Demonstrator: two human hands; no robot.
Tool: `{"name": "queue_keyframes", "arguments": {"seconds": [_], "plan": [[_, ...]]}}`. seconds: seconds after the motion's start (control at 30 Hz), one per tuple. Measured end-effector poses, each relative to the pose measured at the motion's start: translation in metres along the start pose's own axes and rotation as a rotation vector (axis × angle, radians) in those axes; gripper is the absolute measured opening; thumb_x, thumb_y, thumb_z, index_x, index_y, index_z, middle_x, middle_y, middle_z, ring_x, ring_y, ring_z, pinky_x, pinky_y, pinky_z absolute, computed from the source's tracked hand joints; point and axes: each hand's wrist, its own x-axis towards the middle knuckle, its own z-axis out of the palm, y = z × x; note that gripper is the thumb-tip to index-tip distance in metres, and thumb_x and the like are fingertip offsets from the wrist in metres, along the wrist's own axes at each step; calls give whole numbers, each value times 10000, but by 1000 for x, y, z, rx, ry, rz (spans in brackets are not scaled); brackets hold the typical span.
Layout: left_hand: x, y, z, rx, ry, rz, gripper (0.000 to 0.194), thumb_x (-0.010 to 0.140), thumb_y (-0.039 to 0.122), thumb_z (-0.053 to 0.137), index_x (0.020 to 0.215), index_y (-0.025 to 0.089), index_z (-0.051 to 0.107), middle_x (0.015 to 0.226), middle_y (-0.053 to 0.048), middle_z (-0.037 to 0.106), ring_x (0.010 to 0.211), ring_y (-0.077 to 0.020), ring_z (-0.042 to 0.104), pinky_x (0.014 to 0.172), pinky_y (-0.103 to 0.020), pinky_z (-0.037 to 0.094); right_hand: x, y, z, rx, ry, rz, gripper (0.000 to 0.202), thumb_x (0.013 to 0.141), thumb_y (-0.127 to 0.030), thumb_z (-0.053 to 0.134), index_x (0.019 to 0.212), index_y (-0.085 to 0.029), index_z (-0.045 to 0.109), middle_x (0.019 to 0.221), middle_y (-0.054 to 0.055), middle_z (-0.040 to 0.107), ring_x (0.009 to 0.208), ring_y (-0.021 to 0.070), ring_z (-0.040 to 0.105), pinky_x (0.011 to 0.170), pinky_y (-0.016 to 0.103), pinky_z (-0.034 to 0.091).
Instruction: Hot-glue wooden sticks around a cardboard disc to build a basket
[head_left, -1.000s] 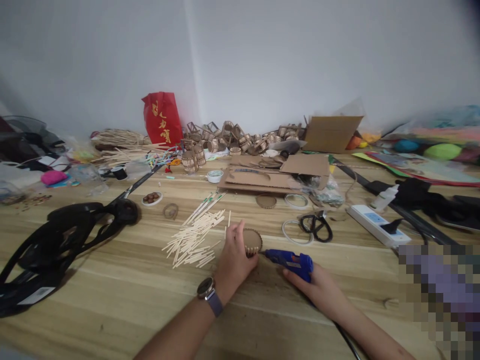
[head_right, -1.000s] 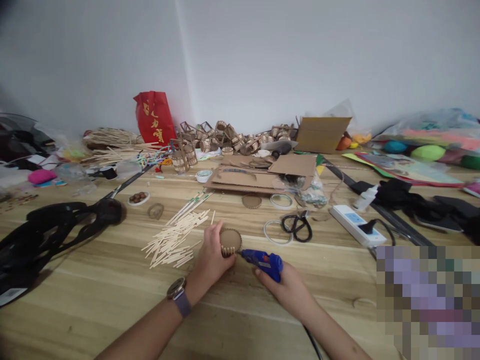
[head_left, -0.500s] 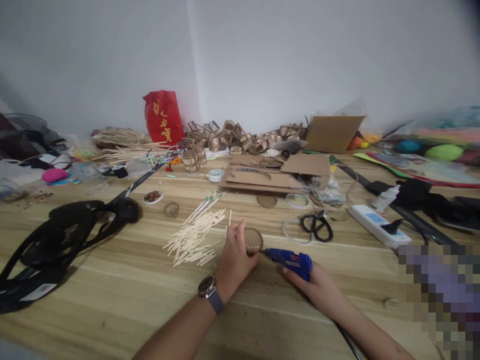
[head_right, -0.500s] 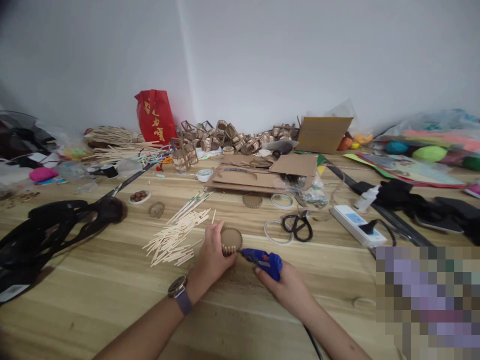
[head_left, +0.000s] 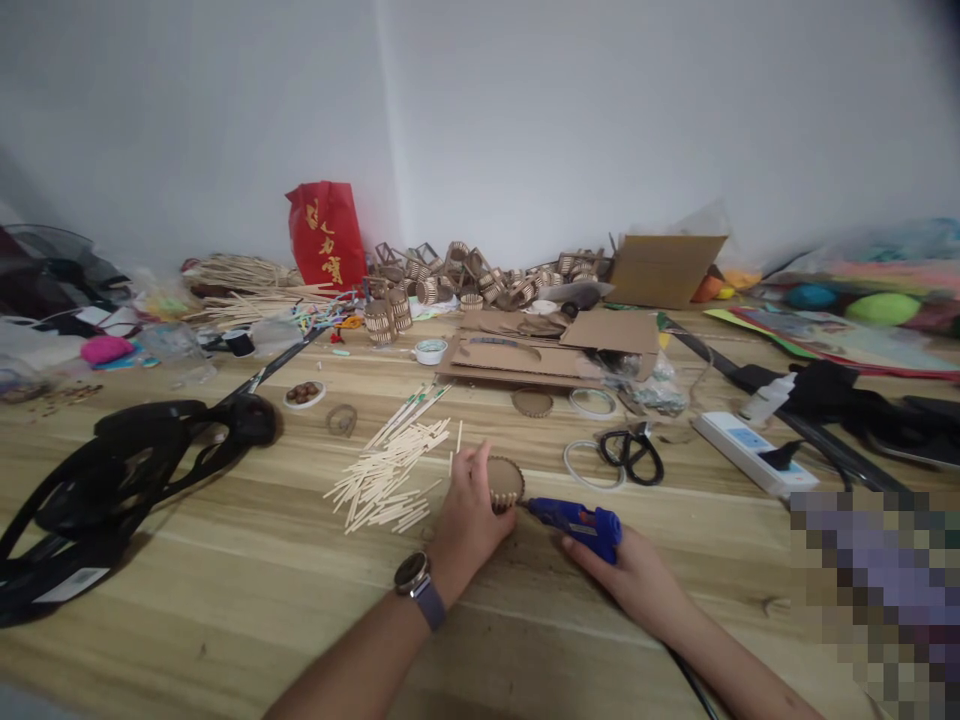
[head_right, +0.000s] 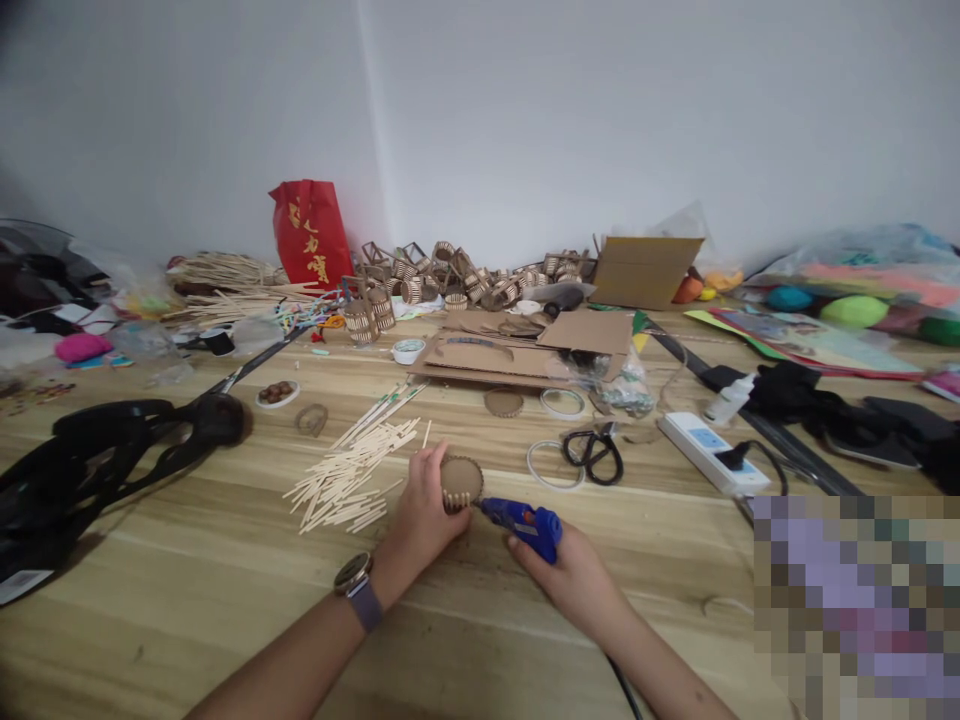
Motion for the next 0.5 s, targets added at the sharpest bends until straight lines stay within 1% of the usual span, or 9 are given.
{"name": "queue_keyframes", "arguments": {"seconds": [0.13, 0.23, 0.5], "plan": [[0, 0, 0, 0, 12, 7, 844, 662, 115, 661, 1391, 229, 251, 1293, -115, 374, 1230, -272, 427, 1039, -424, 398, 0, 1, 1, -15, 6, 9, 435, 781, -503, 508, 979, -187, 731, 903, 87, 772, 815, 286, 713, 741, 368, 566], [0, -1, 1, 12, 6, 1, 846, 662, 122, 671, 1390, 222, 253, 1303, -122, 368, 1232, -275, 425, 1044, -429, 395, -1, 0, 1, -33, 15, 8, 429, 780, -504, 504, 965, -191, 733, 846, 83, 772, 768, 280, 712, 722, 367, 567], [0, 1, 0, 6, -8, -9, 828, 668, 126, 649, 1394, 206, 258, 1310, -116, 372, 1247, -267, 413, 1042, -398, 397, 0, -6, -2, 10, 11, 17, 432, 759, -495, 521, 976, -186, 730, 907, 95, 772, 829, 294, 715, 766, 379, 564]]}}
